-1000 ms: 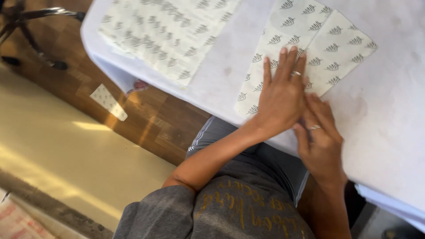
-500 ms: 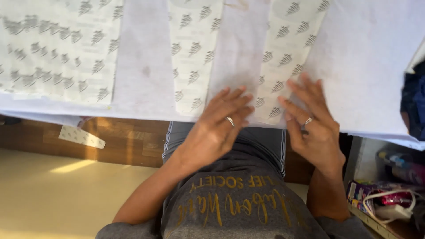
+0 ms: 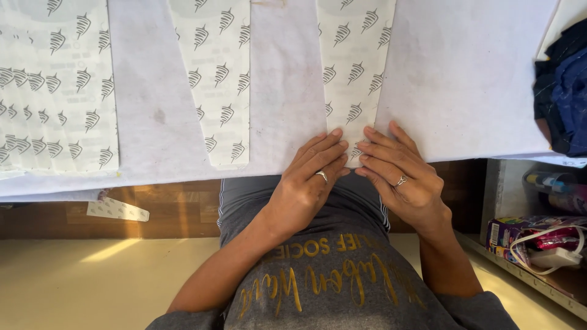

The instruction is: The person organizes printed paper strips, applies glue from a bottle to the edges of the strips, and then folds the glued edges to assemble them into a stack.

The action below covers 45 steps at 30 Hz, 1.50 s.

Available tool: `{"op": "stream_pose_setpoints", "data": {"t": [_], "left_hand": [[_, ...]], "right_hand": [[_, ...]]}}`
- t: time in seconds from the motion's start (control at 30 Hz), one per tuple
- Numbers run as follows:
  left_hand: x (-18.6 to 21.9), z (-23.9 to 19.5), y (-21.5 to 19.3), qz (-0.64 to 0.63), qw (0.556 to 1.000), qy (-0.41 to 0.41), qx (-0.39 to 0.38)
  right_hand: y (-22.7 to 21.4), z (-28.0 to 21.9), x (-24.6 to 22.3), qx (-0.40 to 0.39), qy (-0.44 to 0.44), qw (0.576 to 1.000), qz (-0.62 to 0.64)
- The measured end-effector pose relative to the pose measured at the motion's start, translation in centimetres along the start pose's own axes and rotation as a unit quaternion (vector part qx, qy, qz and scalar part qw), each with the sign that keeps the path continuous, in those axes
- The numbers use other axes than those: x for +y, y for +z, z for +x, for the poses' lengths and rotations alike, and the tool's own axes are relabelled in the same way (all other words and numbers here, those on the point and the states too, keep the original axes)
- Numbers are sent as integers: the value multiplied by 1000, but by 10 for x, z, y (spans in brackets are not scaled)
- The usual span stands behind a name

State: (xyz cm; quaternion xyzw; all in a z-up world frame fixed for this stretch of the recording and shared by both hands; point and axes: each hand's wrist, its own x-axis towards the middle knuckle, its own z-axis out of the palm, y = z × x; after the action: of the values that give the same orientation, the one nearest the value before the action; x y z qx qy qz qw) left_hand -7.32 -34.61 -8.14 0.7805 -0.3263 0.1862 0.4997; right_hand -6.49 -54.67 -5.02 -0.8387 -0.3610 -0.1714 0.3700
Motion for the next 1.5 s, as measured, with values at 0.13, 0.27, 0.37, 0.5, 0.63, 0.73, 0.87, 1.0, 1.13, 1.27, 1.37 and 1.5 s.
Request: {"op": "stream_pose_setpoints", "data": {"t": [0.13,0.27,0.37,0.5,0.63,0.73,0.87,1.0,1.13,1.27,1.37,1.5], "left_hand": [[5,6,-3,-35,998,-45,10],[9,13,3,-40,993,-101,54],[10,12,9,-31,987,-136,76],[9,15,3,-81,979,-171,72],[8,12,1,-90,980,-172,48],[7,9,2,-70,987,-134,55],[16,11,-12,2,992,-96,86],[0,7,-59,208,973,-77,61],[-3,15,-61,360,925,-122,7],[-13,7,-2,283,950,-116,-63],[-1,24,33,264,950,-122,-111],[11,23,11,149,980,-93,-88]], "right_hand": [[5,1,-2,32,21,999,4],[11,7,-9,69,80,994,1],[9,12,-17,72,158,985,21],[3,15,-18,73,188,979,41],[-2,18,-24,72,186,978,55],[10,7,-23,84,147,985,31],[33,9,-21,91,129,987,-32],[20,-4,-11,77,132,987,-54],[-6,-17,4,86,154,983,-46],[-37,-32,14,73,177,980,-44],[-45,-28,7,75,187,974,-98],[-29,-24,0,91,151,978,-114]]}}
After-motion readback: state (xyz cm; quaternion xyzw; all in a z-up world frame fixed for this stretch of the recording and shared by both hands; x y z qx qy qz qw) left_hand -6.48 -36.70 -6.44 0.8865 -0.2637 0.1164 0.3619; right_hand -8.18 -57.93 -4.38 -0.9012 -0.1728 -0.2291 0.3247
